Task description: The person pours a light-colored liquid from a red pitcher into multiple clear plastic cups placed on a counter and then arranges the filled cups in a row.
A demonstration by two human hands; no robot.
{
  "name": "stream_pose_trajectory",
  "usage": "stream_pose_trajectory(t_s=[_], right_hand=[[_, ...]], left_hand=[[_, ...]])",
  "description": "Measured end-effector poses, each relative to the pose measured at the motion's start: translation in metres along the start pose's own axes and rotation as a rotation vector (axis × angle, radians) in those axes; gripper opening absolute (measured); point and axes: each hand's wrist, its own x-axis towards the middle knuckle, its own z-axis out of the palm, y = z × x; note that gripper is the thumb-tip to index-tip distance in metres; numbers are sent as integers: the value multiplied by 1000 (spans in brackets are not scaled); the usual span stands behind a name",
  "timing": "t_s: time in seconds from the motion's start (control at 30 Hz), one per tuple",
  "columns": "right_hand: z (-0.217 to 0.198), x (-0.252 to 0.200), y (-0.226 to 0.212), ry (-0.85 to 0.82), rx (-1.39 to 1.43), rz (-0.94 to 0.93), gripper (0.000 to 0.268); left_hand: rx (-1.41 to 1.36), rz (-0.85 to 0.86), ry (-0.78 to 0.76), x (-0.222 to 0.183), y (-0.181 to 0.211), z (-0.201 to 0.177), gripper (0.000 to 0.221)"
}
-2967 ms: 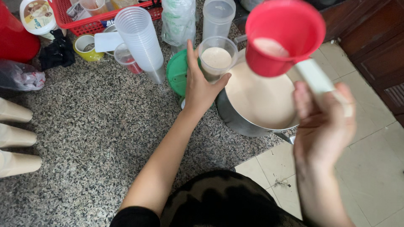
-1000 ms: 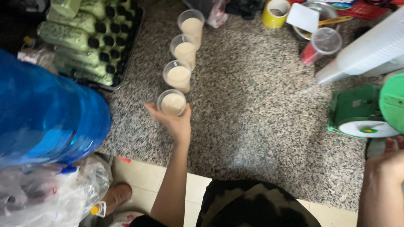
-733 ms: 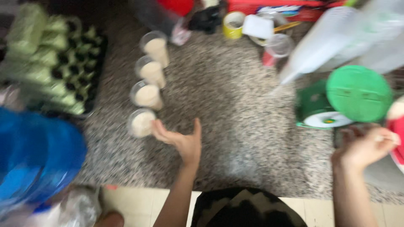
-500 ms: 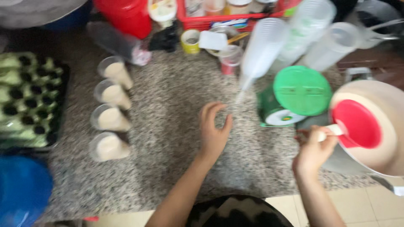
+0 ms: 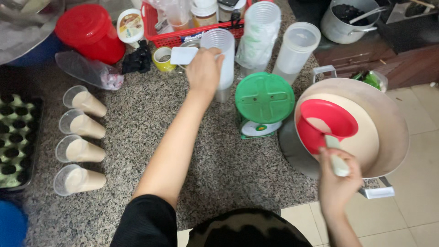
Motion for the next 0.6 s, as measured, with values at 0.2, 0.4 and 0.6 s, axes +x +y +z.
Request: stream_pose_trajectory(t_s=[0.2,0.4,0.6], right_hand=[[-42,40,-28,-35,-109,273,51],[-54,63,-43,-220,-557,291,57],[-49,64,-28,-315,-728,138,55]], left_hand=[[-8,30,36,3,3,-5,12],[-32,145,305,7,35,-30,13],[-175,318,558,-16,62,-71,9]])
